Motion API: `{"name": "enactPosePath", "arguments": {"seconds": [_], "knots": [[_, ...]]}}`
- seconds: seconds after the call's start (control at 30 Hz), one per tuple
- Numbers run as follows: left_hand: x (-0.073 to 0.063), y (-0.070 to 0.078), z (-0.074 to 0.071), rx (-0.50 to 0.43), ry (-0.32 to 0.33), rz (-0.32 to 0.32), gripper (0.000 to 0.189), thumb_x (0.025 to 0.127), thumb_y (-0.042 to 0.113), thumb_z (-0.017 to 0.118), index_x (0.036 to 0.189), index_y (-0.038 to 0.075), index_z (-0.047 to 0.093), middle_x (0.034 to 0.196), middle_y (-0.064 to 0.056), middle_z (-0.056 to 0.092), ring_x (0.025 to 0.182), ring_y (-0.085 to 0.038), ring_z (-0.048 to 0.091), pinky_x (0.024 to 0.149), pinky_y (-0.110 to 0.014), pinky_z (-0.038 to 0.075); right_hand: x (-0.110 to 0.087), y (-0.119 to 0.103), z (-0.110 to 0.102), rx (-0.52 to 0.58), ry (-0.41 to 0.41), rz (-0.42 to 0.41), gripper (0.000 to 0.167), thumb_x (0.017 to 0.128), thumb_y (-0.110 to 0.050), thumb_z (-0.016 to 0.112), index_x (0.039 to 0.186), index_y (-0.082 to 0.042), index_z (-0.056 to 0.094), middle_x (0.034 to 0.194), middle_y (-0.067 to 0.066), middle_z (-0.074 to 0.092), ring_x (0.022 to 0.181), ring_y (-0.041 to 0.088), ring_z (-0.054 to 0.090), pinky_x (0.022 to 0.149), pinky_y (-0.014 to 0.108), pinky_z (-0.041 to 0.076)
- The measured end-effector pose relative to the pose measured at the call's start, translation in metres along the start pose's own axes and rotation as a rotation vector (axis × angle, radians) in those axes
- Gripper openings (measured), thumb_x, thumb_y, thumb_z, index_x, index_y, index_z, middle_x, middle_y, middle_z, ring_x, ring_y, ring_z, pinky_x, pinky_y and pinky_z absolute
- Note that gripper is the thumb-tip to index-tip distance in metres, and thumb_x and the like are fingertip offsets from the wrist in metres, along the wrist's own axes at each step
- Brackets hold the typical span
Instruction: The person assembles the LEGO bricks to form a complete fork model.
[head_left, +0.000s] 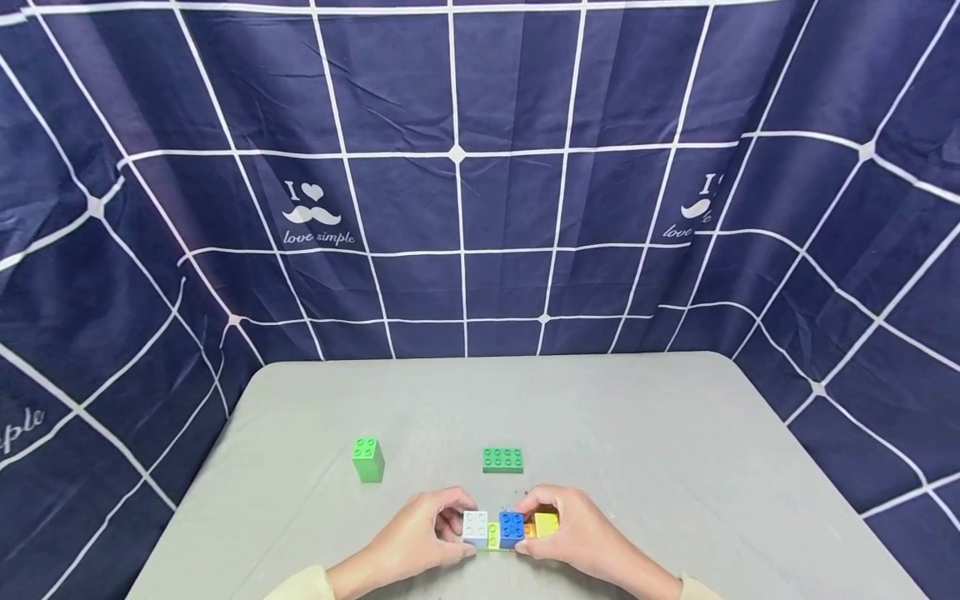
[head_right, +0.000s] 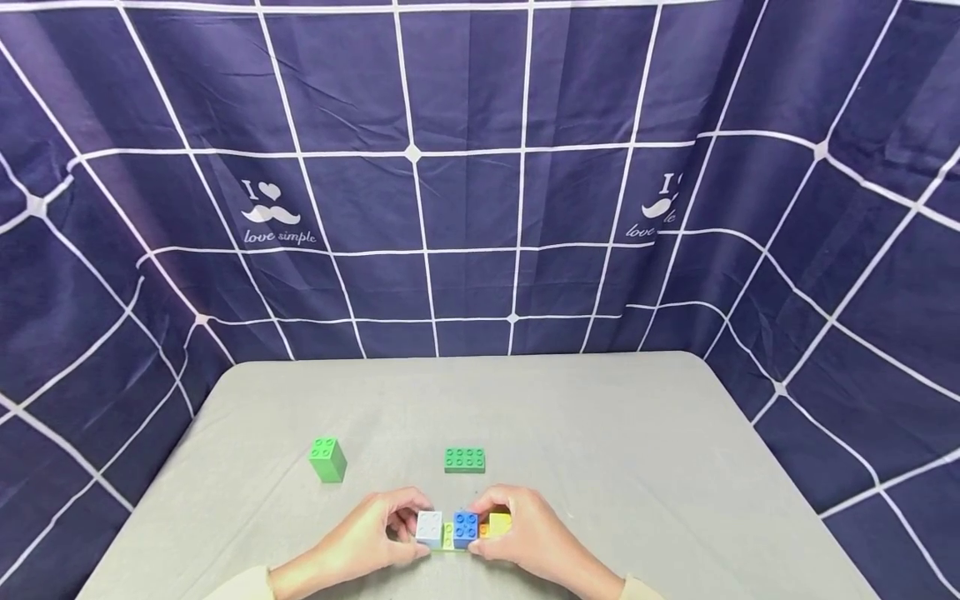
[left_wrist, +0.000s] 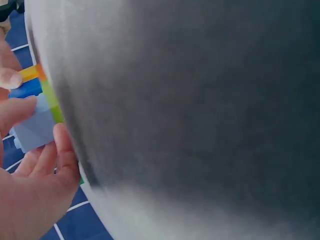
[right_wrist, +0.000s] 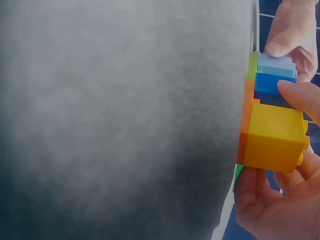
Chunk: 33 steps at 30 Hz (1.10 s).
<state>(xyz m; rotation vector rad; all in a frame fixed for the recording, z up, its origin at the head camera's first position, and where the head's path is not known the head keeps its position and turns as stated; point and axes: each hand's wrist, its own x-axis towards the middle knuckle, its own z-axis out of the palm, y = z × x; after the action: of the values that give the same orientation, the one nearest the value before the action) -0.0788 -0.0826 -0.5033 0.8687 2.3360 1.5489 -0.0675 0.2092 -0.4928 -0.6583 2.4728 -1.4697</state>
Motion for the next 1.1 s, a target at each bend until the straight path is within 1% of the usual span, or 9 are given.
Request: {"name": "enactPosePath", "arguments": {"seconds": [0.1,0.2,0.43,0.6,0.77,0.83,0.93,1.0,1.1], "knots": [[0.001,0.003,-0.003,0.011,0.013,0.023,0.032,0.085,0.008,0.094,0.111,0.012,0.075,0.093,0.009,0.069,0.08,-0.006,0.065,0.07,-0.025,0.058,0.0,-0.001,0.0,0.005,-0.005,0.005,0.029,0.083,-0.02,0.096,0.107,-0.019,0.081,0.105,-0.008,0.074,0.091,0.011,0.066,0.078,0.029,0.058],[0.001,0.006,-0.005,0.012,0.027,0.03,0.026,0.085,0.011,0.095,0.104,0.014,0.078,0.09,0.008,0.07,0.078,-0.006,0.064,0.069,-0.024,0.057,0.0,-0.002,0.0,0.015,-0.007,0.006,0.03,0.083,-0.019,0.096,0.108,-0.018,0.081,0.104,-0.008,0.074,0.091,0.012,0.066,0.078,0.03,0.059],[0.001,0.008,-0.002,0.01,0.071,0.0,0.023,0.081,0.008,0.097,0.099,0.014,0.082,0.084,0.009,0.072,0.07,-0.002,0.061,0.063,-0.022,0.053,0.0,-0.001,-0.001,0.033,-0.001,-0.017,0.031,0.082,-0.017,0.096,0.108,-0.017,0.08,0.106,-0.007,0.075,0.092,0.01,0.066,0.079,0.028,0.059],[-0.001,0.008,-0.001,0.004,0.079,-0.017,0.024,0.081,0.006,0.096,0.098,0.015,0.082,0.085,0.009,0.072,0.072,-0.003,0.062,0.063,-0.023,0.053,0.001,0.001,0.0,0.046,-0.015,-0.036,0.031,0.083,-0.016,0.095,0.11,-0.015,0.078,0.103,-0.007,0.073,0.092,0.01,0.066,0.079,0.029,0.059],[0.0,0.009,-0.001,0.002,0.087,-0.024,0.024,0.081,0.005,0.095,0.1,0.013,0.082,0.085,0.01,0.071,0.073,-0.003,0.062,0.065,-0.024,0.054,0.002,0.001,-0.001,0.054,-0.031,-0.024,0.031,0.084,-0.016,0.094,0.11,-0.017,0.078,0.103,-0.007,0.073,0.091,0.011,0.067,0.078,0.027,0.059],[0.0,0.009,0.0,-0.007,0.08,-0.033,0.024,0.082,0.005,0.095,0.101,0.013,0.081,0.086,0.01,0.071,0.074,-0.004,0.062,0.065,-0.024,0.054,0.002,0.001,-0.001,0.049,-0.034,-0.01,0.031,0.084,-0.016,0.093,0.11,-0.018,0.077,0.103,-0.006,0.073,0.091,0.012,0.066,0.078,0.027,0.058],[0.0,0.009,0.0,-0.029,0.052,-0.049,0.026,0.084,0.005,0.094,0.103,0.012,0.079,0.088,0.009,0.07,0.075,-0.005,0.063,0.067,-0.024,0.054,-0.001,0.002,0.0,-0.012,-0.038,0.014,0.034,0.085,-0.02,0.093,0.114,-0.022,0.076,0.109,-0.008,0.072,0.094,0.011,0.064,0.08,0.028,0.055],[0.0,0.008,0.001,-0.032,0.031,-0.056,0.028,0.085,0.003,0.092,0.105,0.012,0.075,0.09,0.009,0.069,0.077,-0.006,0.063,0.068,-0.024,0.054,-0.004,0.003,0.0,-0.056,-0.043,0.038,0.039,0.086,-0.022,0.092,0.12,-0.025,0.074,0.116,-0.01,0.071,0.099,0.01,0.062,0.084,0.028,0.053],[0.0,0.006,0.003,-0.023,0.011,-0.06,0.033,0.084,-0.001,0.091,0.108,0.012,0.073,0.092,0.009,0.068,0.079,-0.006,0.063,0.07,-0.024,0.054,-0.012,0.004,-0.002,-0.104,-0.051,0.058,0.046,0.087,-0.023,0.091,0.128,-0.025,0.07,0.126,-0.008,0.069,0.106,0.011,0.061,0.089,0.031,0.051]]}}
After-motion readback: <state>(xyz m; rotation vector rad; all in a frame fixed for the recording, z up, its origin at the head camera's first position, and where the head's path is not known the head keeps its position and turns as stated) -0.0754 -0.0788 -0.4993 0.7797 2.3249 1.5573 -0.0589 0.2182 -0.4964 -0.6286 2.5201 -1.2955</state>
